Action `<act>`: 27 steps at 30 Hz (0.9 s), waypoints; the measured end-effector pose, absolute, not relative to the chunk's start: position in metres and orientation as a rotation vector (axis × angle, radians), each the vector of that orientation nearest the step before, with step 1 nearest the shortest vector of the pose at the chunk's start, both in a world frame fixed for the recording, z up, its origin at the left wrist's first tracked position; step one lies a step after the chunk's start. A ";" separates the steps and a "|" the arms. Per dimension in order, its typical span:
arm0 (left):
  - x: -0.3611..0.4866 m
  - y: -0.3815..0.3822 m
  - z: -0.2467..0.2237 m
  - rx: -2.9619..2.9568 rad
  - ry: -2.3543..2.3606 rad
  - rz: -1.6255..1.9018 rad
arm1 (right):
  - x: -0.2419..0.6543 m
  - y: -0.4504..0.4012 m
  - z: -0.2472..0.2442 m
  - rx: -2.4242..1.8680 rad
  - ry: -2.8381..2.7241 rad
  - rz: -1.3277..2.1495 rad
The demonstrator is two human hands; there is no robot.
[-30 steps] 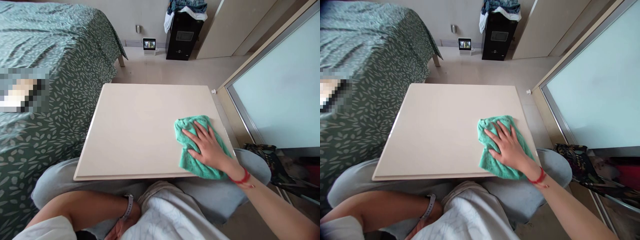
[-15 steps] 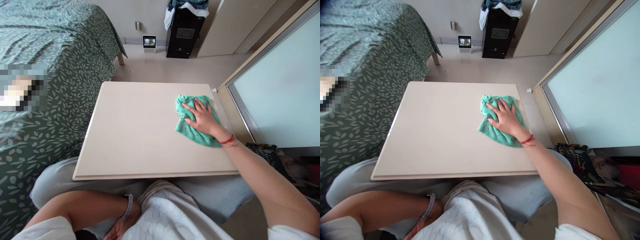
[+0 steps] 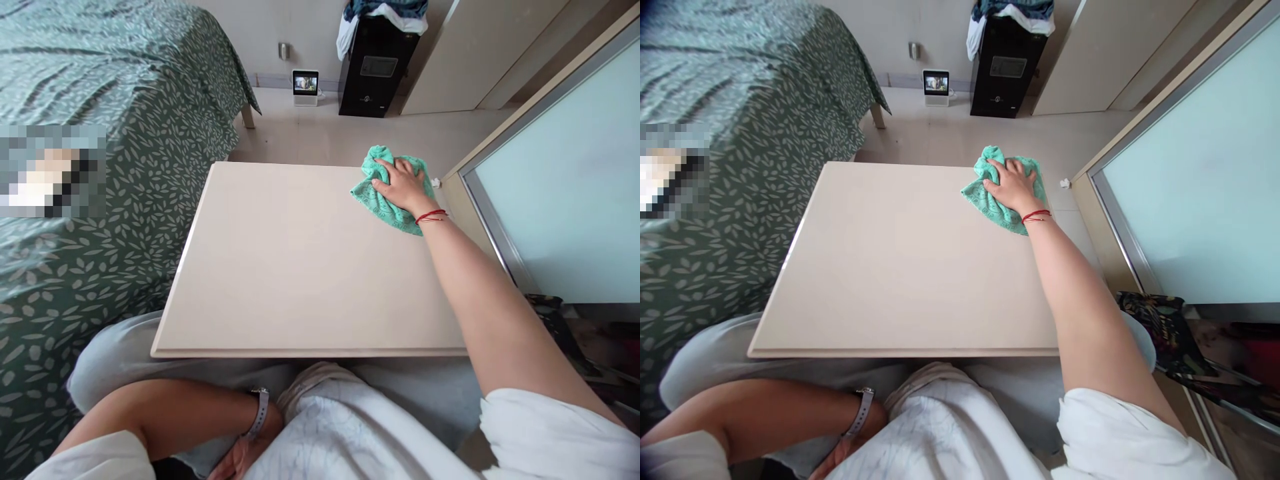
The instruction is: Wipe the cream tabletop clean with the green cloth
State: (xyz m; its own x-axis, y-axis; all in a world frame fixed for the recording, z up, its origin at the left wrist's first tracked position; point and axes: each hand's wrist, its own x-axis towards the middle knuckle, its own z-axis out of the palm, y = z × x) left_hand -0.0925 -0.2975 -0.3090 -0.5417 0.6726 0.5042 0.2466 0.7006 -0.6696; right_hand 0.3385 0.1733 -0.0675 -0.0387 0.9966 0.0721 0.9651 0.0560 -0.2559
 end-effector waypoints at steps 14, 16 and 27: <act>-0.068 -0.275 -0.201 -1.256 -2.125 0.457 | 0.340 0.120 -0.072 -2.197 -2.013 0.051; -0.069 -0.275 -0.199 -1.255 -2.130 0.449 | 0.342 0.105 -0.074 -2.195 -2.014 0.023; -0.057 -0.278 -0.203 -1.299 -2.180 0.421 | 0.347 -0.094 -0.083 -2.066 -2.201 -0.199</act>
State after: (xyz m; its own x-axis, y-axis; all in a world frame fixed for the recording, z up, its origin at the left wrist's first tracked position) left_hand -0.0574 -0.2782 -0.2028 -0.3726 0.8767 0.3043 0.7005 0.4808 -0.5274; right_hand 0.3472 -0.0940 -0.0825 -0.0639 0.9827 0.1740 0.9979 0.0621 0.0159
